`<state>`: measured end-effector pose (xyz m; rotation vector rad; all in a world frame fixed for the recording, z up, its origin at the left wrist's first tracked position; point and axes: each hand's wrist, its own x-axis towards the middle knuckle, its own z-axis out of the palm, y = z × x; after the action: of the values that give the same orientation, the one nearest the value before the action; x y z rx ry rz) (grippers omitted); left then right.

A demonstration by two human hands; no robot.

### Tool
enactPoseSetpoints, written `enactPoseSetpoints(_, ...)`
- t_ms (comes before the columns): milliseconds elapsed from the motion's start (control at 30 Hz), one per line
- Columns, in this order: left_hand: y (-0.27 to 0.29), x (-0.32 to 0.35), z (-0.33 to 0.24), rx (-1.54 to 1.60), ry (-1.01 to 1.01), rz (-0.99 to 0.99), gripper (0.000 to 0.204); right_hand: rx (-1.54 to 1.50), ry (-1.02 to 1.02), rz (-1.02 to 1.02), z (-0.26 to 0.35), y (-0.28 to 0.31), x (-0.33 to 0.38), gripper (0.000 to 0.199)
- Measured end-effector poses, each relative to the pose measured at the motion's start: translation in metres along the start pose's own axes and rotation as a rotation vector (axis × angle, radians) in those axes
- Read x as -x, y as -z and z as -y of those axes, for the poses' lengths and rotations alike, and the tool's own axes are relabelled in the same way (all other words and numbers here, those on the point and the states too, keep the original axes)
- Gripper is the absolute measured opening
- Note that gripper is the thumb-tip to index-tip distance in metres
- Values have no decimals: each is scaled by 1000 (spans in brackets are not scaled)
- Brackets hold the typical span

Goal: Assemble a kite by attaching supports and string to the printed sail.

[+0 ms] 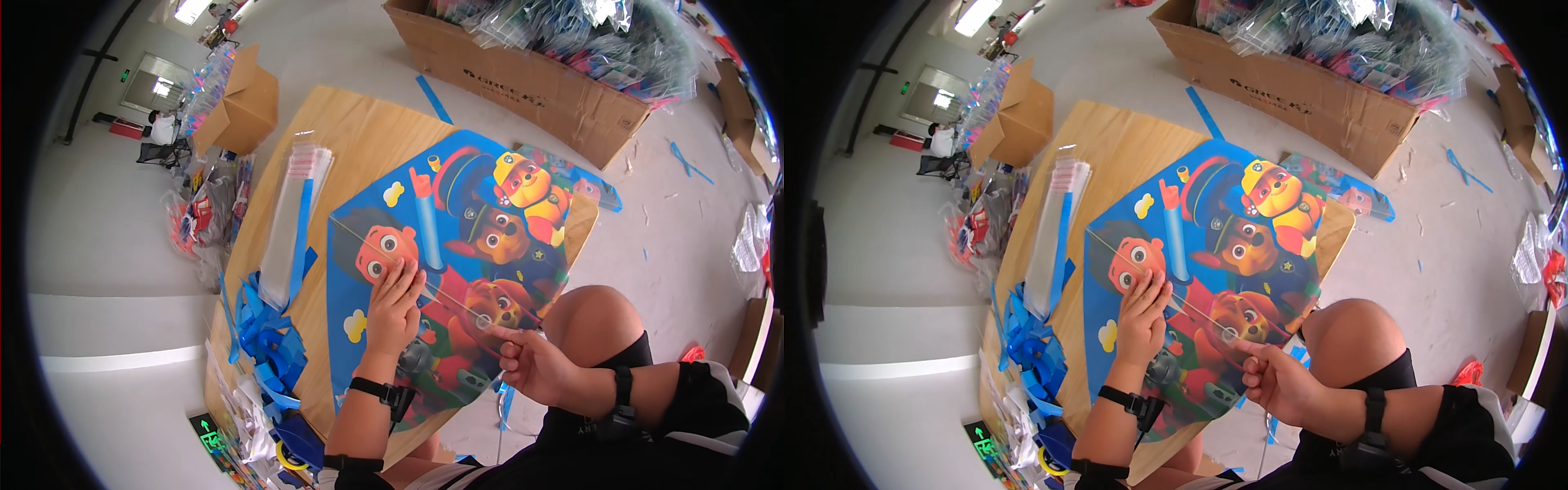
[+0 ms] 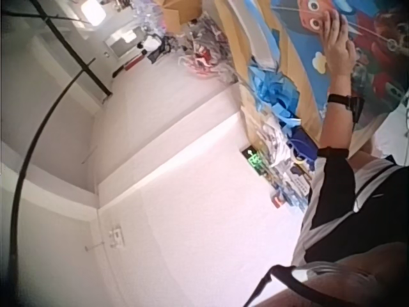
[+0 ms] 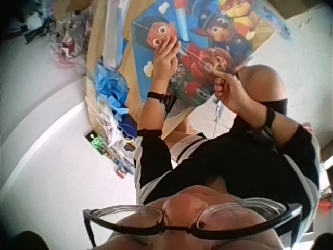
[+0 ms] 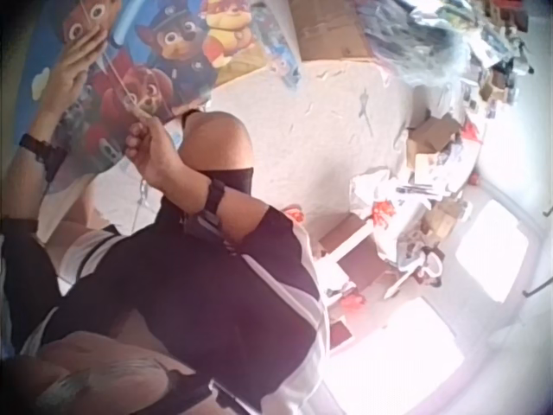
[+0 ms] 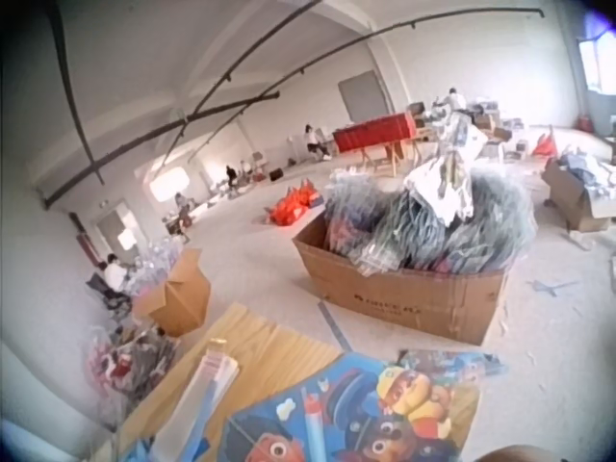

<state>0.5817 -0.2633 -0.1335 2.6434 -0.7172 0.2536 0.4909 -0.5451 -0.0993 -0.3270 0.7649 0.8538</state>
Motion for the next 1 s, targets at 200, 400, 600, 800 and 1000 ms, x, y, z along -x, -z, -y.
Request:
enactPoseSetpoints(200,8,-1,-2,-37,-80,117,52,39,7,-7,2,-2,5,39)
enactPoseSetpoints(400,32,-10,-14,-49,-118,314,55,33,47,44,-1,6,3,33)
enactPoseSetpoints(600,37,-13,-28,-232,-187,361,54,53,50,38,-5,7,-1,32)
enactPoseSetpoints(800,29,-12,-47,-252,-126,333,49,68,92,95,-12,17,-7,36)
enactPoseSetpoints(1000,34,-11,-79,-233,-49,421,48,93,103,109,-11,19,-10,40)
